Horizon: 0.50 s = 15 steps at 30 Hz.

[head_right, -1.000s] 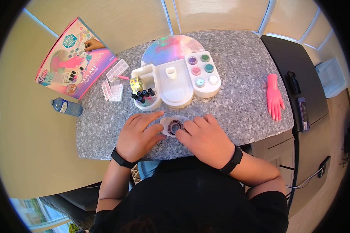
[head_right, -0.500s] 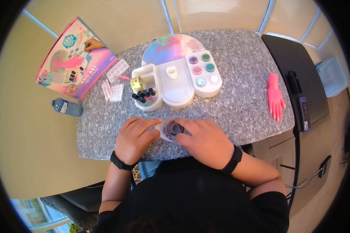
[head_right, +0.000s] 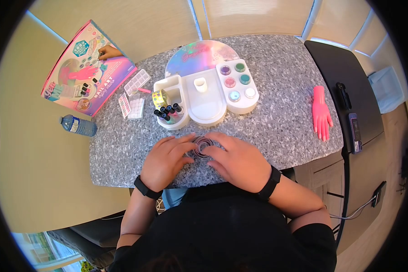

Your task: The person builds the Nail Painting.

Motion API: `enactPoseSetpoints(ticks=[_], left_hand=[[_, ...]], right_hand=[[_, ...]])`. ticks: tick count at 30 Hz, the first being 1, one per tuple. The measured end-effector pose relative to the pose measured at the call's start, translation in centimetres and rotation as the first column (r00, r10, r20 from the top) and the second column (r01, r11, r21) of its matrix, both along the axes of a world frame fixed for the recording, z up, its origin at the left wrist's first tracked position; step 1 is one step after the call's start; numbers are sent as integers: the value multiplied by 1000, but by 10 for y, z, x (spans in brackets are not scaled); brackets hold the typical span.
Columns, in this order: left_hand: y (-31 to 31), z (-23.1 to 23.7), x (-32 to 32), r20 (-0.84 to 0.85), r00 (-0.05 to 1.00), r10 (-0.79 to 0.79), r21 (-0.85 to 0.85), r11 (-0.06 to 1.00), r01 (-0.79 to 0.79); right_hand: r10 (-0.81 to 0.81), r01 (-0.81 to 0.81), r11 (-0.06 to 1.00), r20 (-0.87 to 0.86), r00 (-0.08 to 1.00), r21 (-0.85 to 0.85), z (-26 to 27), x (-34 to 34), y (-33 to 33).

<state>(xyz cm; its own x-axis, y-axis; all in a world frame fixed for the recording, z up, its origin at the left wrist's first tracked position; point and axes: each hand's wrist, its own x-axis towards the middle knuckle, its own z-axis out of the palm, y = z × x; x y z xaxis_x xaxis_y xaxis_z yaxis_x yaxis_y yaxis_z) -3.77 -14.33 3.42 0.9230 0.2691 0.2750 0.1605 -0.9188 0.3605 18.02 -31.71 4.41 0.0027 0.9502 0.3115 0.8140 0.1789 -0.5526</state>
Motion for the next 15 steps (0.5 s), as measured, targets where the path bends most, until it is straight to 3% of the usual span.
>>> enactPoseSetpoints(ticks=[5,7,10,12,15], left_hand=[[-1,6,0,-12,996,90,-85,992,-91],[-3,8,-3,-148,976,158,-150,972,-181],[-5,11,-4,-33,995,97,-153,983,-101],[-5,11,-6,-32,995,98,-163,981,-102],[-3,14,-7,-53,995,85,-165,982,-93]], right_hand=[[-41,41,999,51,998,-6,-5,1,2],[-46,48,999,55,997,-23,-7,1,5],[-46,47,999,53,998,-16,-13,2,11],[-24,22,995,-16,1000,-102,-12,4,15],[-21,19,996,-19,1000,-86,-10,4,17]])
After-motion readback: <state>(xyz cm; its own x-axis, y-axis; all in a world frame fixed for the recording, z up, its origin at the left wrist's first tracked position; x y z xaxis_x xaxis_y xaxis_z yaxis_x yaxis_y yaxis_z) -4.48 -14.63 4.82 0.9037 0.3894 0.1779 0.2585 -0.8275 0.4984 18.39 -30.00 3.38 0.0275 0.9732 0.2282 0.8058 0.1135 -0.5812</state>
